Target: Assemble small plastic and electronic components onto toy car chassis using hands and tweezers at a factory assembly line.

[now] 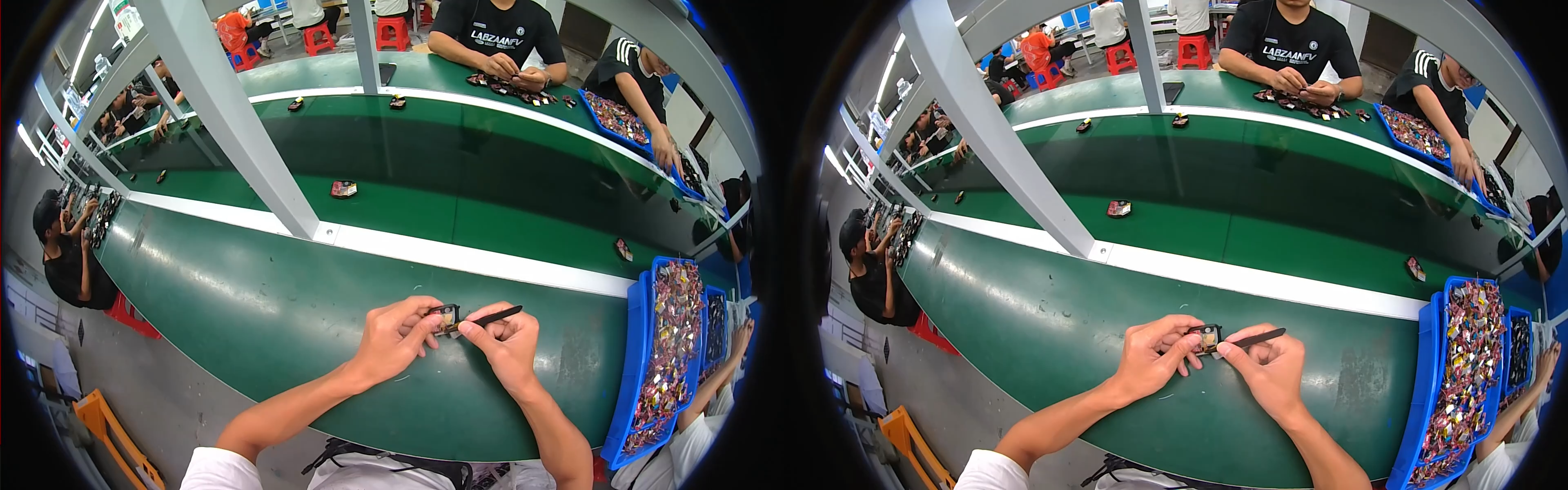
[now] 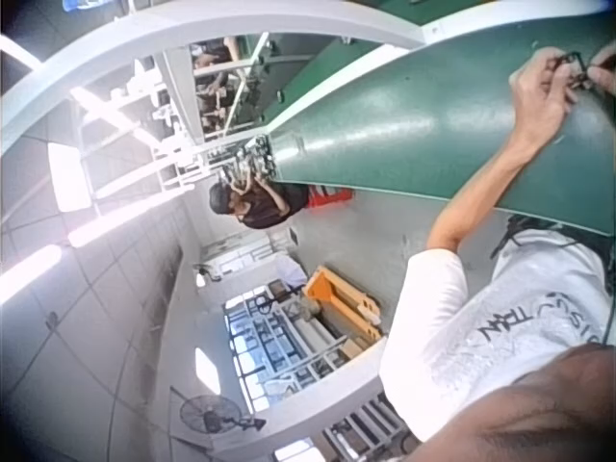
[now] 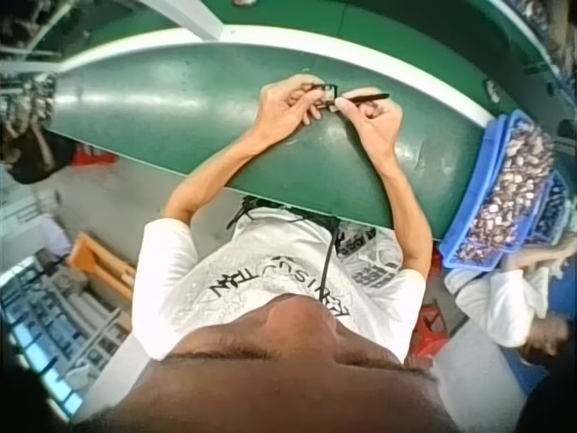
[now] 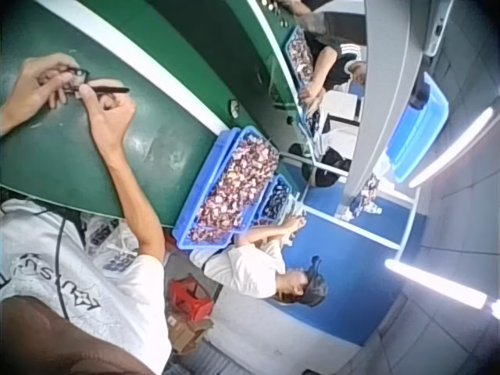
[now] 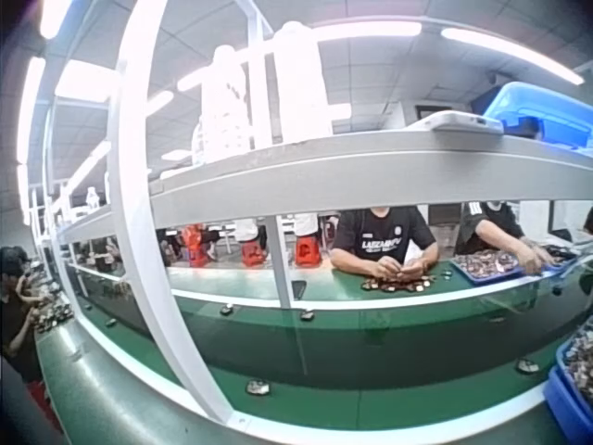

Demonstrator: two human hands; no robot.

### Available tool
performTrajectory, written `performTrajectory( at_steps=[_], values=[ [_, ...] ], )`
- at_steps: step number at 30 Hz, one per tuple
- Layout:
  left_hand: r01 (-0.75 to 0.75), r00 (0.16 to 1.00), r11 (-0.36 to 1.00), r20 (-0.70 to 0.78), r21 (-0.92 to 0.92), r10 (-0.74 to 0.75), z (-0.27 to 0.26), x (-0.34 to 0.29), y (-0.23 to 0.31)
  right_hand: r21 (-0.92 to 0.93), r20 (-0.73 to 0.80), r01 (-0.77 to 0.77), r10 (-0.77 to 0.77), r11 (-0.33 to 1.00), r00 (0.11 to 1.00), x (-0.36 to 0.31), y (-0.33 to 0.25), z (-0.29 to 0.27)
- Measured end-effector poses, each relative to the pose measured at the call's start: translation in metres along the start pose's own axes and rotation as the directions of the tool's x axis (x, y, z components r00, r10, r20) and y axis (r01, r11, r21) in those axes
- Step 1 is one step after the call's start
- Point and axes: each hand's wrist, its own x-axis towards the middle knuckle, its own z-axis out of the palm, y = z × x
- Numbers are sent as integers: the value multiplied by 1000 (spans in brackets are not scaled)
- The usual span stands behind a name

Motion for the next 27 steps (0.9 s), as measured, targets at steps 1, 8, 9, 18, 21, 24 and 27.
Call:
performTrajectory(
  at_steps=[1, 8, 9, 18, 21, 24, 27],
  values=[
    [0, 1000, 1000, 0, 2, 0, 0, 0, 0, -2, 1, 0, 0, 1000, 1000, 0, 0, 0],
    [-8, 1000, 1000, -8, 9, 8, 1, 1, 0, 23, -12, -16, 17, 1000, 1000, 1, -3, 1],
    [-15, 1000, 1000, -10, 17, 15, 1, 1, 1, 21, -8, -18, 18, 1000, 1000, 1, -3, 0],
    [71, 997, 993, 22, -91, -69, -1, 3, -1, 35, -7, -13, 14, 999, 1000, 2, 0, -1],
    [159, 986, 969, 78, -187, -147, -5, 6, -4, 69, -10, 7, -7, 998, 1000, 1, 2, 0],
    [184, 979, 961, 125, -205, -161, -8, 8, -4, 52, -23, 72, -71, 996, 997, -1, 2, 1],
    [189, 977, 960, 137, -204, -164, -8, 8, -3, 5, -35, 154, -154, 988, 988, -2, 2, 1]
  ],
)
